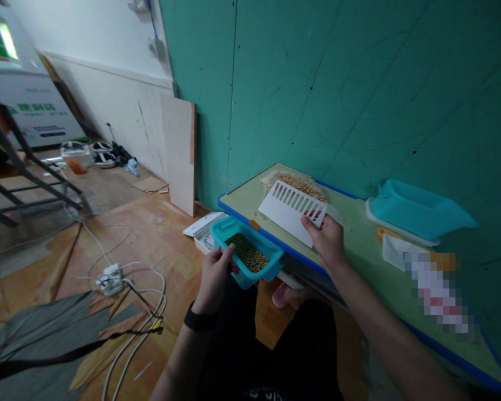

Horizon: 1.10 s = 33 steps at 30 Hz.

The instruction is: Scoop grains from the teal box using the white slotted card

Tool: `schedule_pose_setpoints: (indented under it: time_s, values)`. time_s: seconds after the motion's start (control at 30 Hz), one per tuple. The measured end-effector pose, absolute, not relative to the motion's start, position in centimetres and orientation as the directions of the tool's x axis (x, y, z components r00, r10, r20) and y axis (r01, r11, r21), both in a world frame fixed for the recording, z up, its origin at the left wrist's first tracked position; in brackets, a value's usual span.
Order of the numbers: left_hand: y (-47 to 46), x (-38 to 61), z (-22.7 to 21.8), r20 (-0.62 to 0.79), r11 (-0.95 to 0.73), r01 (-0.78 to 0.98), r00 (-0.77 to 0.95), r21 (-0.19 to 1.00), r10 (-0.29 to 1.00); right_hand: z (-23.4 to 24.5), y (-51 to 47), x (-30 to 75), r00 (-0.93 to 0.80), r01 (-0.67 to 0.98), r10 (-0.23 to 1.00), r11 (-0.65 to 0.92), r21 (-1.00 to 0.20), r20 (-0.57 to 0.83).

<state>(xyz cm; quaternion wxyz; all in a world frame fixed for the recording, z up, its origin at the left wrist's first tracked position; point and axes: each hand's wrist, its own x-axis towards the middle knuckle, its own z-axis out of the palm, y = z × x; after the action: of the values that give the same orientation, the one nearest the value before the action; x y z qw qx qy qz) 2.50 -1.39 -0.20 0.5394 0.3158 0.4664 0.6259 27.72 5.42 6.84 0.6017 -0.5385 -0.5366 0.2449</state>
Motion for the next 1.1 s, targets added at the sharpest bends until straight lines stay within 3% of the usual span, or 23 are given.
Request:
schedule_pose_setpoints:
  time_s: [0.17,1.1]
  values:
    - [-1.0,1.8,0.5,-0.133,0.055,-0.374,-0.185,0.926,0.974,6.5,6.3,26.9,0.281,0.356,0.872,0.293,-0.887,0.401]
    - [-0.7,1.4,0.7,-0.119,0.04,-0.369,-0.196,0.929,0.973,6.8,5.1,25.2,0.202,0.23,0.936,0.242,-0.943,0.289]
